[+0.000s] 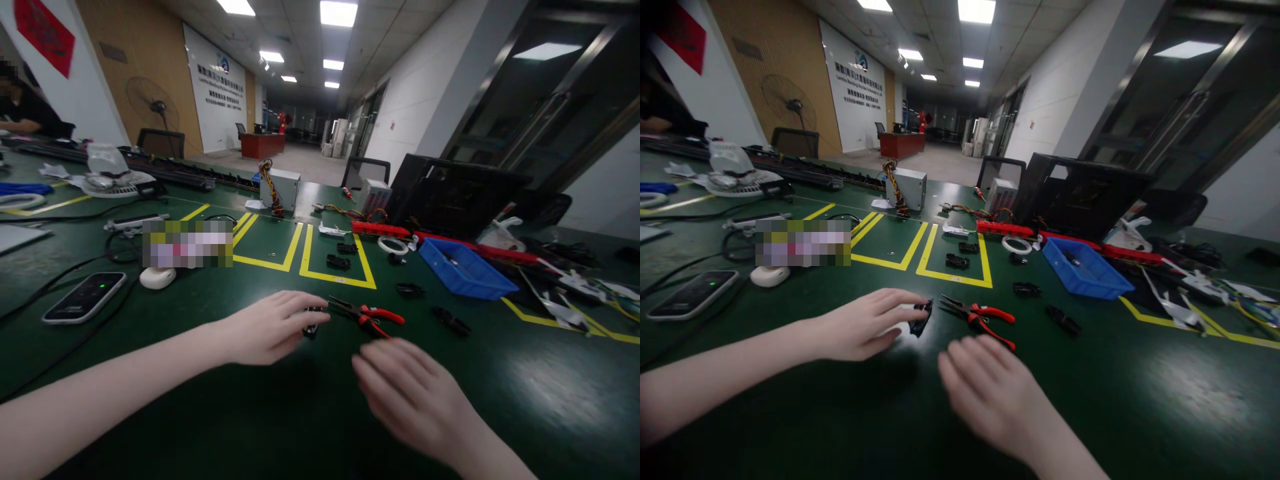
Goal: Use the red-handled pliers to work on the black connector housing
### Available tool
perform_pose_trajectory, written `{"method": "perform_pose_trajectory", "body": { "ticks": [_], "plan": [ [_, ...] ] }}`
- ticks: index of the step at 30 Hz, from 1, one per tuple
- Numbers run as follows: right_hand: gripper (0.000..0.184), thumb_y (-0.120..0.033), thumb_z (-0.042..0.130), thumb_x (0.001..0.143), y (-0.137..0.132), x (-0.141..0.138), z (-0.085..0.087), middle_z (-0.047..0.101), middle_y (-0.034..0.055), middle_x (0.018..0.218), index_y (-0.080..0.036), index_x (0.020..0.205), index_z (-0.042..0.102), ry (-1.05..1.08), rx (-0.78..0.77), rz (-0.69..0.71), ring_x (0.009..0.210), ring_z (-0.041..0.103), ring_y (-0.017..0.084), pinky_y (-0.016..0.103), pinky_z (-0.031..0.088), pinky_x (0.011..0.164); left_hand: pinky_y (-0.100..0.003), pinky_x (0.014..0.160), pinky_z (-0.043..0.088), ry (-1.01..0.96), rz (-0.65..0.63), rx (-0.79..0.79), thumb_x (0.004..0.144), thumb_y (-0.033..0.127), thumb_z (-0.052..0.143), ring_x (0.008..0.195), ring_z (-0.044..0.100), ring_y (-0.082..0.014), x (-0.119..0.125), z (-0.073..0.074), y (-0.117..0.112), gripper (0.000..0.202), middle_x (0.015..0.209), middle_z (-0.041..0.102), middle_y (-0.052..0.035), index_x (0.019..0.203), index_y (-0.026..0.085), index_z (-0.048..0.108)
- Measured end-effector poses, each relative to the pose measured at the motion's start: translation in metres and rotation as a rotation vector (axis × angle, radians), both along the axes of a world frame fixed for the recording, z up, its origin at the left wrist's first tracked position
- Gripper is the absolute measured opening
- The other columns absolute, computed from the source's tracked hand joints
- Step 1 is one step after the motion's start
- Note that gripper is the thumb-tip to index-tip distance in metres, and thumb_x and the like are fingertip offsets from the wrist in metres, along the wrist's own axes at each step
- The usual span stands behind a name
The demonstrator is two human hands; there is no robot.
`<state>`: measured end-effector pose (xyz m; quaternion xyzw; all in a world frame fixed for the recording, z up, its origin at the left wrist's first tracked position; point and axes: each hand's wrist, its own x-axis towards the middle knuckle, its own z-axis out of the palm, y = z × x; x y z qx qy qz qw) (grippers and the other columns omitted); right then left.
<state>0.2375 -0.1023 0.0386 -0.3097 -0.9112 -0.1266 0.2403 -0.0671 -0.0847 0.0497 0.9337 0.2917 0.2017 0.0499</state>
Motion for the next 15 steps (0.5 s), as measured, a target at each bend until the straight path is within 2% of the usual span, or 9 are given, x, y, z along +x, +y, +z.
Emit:
{"method": "perform_pose_trajectory", "body": {
  "ticks": [2, 3, 5, 9, 12, 15],
  "plan": [
    [0.029, -0.037, 0.055, 0.091, 0.028, -0.004, -0.003, 0.064, 0.0068, 0.117, -0.029, 0.118, 0.061, -0.043, -0.072, -0.085, 0.103, 0.062, 0.022, 0.040, 0.052, 0.088, -0.045, 0.113, 0.034, 0.065, -0.053, -0.049, 0.088, 0.011, 0.053, 0.137, 0.037, -0.0271, 0.001, -0.005, 0.021, 0.059, 0.151, 0.038, -0.0100, 0.144, 0.023, 0.038],
    [0.036, -0.041, 0.058, 0.089, 0.042, -0.006, -0.005, 0.063, 0.0093, 0.119, -0.026, 0.122, 0.059, -0.063, -0.133, -0.174, 0.106, 0.061, 0.025, 0.042, 0.052, 0.088, -0.047, 0.115, 0.030, 0.097, -0.081, -0.076, 0.087, 0.010, 0.053, 0.139, 0.034, -0.0273, 0.002, -0.009, 0.029, 0.061, 0.153, 0.035, -0.0094, 0.145, 0.023, 0.037],
    [0.053, -0.053, 0.061, 0.083, 0.066, -0.007, -0.013, 0.060, 0.0135, 0.123, -0.021, 0.125, 0.057, -0.059, -0.225, -0.298, 0.111, 0.059, 0.030, 0.047, 0.052, 0.087, -0.048, 0.116, 0.028, 0.126, -0.123, -0.120, 0.089, 0.011, 0.053, 0.140, 0.034, -0.0262, 0.005, -0.017, 0.040, 0.060, 0.153, 0.036, -0.0074, 0.145, 0.026, 0.037],
    [0.040, -0.051, 0.055, 0.087, 0.087, -0.006, -0.025, 0.063, 0.0114, 0.114, -0.021, 0.113, 0.061, -0.023, -0.293, -0.345, 0.102, 0.061, 0.026, 0.043, 0.053, 0.081, -0.044, 0.109, 0.037, 0.092, -0.141, -0.125, 0.095, 0.018, 0.051, 0.131, 0.046, -0.0256, 0.013, -0.029, 0.046, 0.046, 0.146, 0.046, -0.0080, 0.139, 0.028, 0.046],
    [0.033, -0.049, 0.053, 0.089, 0.088, -0.007, -0.027, 0.063, 0.0094, 0.105, -0.021, 0.106, 0.062, 0.000, -0.265, -0.330, 0.093, 0.062, 0.024, 0.039, 0.052, 0.075, -0.042, 0.103, 0.040, 0.108, -0.067, -0.082, 0.097, 0.019, 0.049, 0.124, 0.052, -0.0257, 0.021, -0.031, 0.044, 0.042, 0.138, 0.053, -0.0087, 0.138, 0.026, 0.048],
    [0.030, -0.047, 0.054, 0.089, 0.088, -0.008, -0.028, 0.063, 0.0087, 0.101, -0.021, 0.102, 0.062, 0.004, -0.257, -0.316, 0.091, 0.061, 0.023, 0.038, 0.051, 0.075, -0.039, 0.098, 0.041, 0.115, 0.041, -0.047, 0.095, 0.020, 0.053, 0.115, 0.057, -0.0243, 0.029, -0.033, 0.043, 0.050, 0.126, 0.061, -0.0093, 0.143, 0.023, 0.040]
  ]
}}
